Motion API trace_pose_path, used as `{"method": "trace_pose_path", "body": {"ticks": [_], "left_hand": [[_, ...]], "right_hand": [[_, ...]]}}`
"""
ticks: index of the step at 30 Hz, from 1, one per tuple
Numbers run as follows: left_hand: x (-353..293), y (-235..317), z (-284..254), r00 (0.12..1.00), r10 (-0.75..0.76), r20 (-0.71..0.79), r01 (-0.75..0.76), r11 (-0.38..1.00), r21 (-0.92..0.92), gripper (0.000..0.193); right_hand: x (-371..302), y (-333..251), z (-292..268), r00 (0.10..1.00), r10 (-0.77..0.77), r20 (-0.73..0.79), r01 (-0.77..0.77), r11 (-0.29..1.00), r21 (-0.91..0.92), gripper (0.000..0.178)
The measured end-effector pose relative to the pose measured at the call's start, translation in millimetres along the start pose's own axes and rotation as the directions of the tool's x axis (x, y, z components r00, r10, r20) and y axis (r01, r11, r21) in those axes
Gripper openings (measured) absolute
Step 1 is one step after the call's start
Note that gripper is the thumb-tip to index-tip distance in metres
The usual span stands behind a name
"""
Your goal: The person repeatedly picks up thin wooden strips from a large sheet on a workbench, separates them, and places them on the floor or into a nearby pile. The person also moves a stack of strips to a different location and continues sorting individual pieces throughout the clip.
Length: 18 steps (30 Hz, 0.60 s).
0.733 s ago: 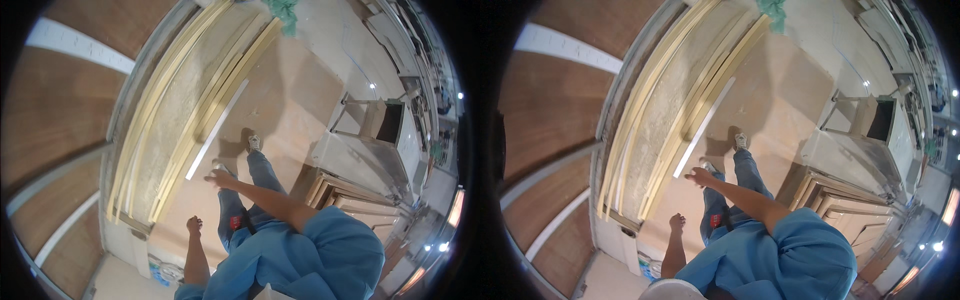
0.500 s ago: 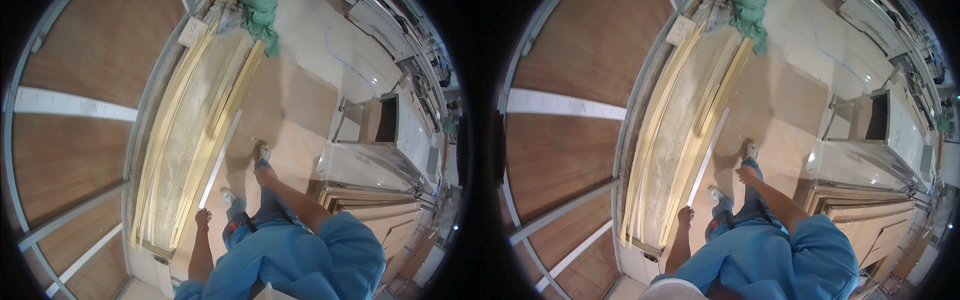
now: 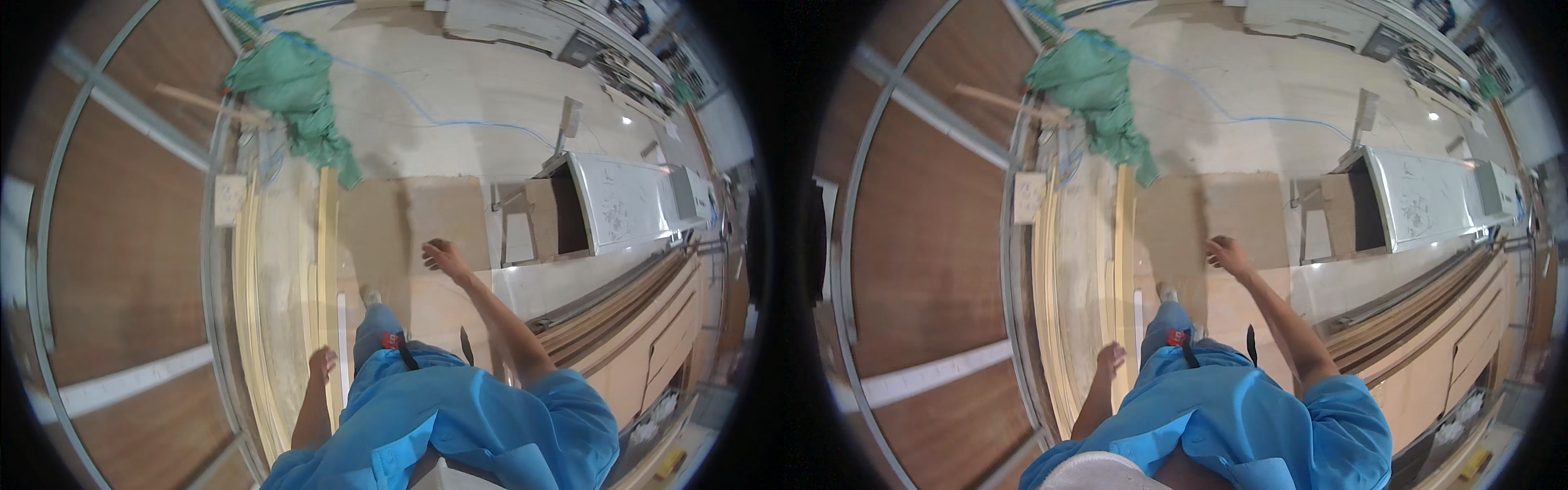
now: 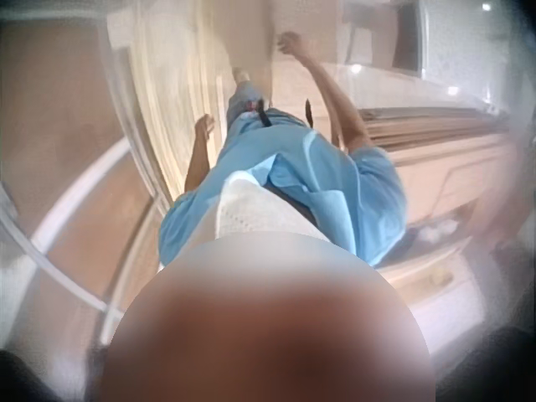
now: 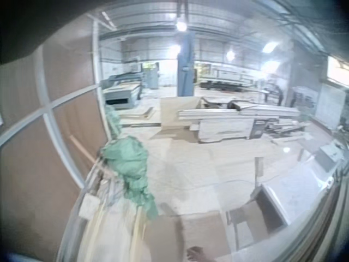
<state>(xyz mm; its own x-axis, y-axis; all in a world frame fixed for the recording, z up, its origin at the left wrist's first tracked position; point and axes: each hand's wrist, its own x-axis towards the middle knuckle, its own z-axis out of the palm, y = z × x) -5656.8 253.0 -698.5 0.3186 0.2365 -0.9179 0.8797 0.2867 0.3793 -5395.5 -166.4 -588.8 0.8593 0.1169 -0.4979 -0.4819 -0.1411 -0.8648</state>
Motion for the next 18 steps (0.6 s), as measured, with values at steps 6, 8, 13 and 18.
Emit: {"method": "trace_pose_path", "body": {"ticks": [6, 8, 13, 18], "left_hand": [[85.4, 81.8, 54.7, 0.986, -0.141, 0.085, 0.12, 0.969, 0.215, 0.04], [126.7, 150.3, 92.4, 0.989, -0.082, 0.124, 0.057, 0.98, 0.191, 0.039], [186.8, 351.5, 187.7, 0.969, -0.016, 0.245, -0.018, 0.99, 0.139, 0.027], [248.7, 615.8, 349.3, 0.795, 0.457, 0.398, -0.603, 0.664, 0.442, 0.011]], "right_hand": [[105.0, -73.0, -22.2, 0.994, -0.097, 0.048, 0.108, 0.944, -0.311, 0.042], [130.6, -91.5, -44.8, 0.998, -0.004, 0.059, 0.034, 0.852, -0.522, 0.041], [174.8, -148.3, -128.9, 0.993, -0.108, -0.042, 0.08, 0.902, -0.423, 0.039], [242.1, -217.0, -222.3, 0.915, 0.034, -0.403, 0.009, 0.994, 0.106, 0.039]]}}
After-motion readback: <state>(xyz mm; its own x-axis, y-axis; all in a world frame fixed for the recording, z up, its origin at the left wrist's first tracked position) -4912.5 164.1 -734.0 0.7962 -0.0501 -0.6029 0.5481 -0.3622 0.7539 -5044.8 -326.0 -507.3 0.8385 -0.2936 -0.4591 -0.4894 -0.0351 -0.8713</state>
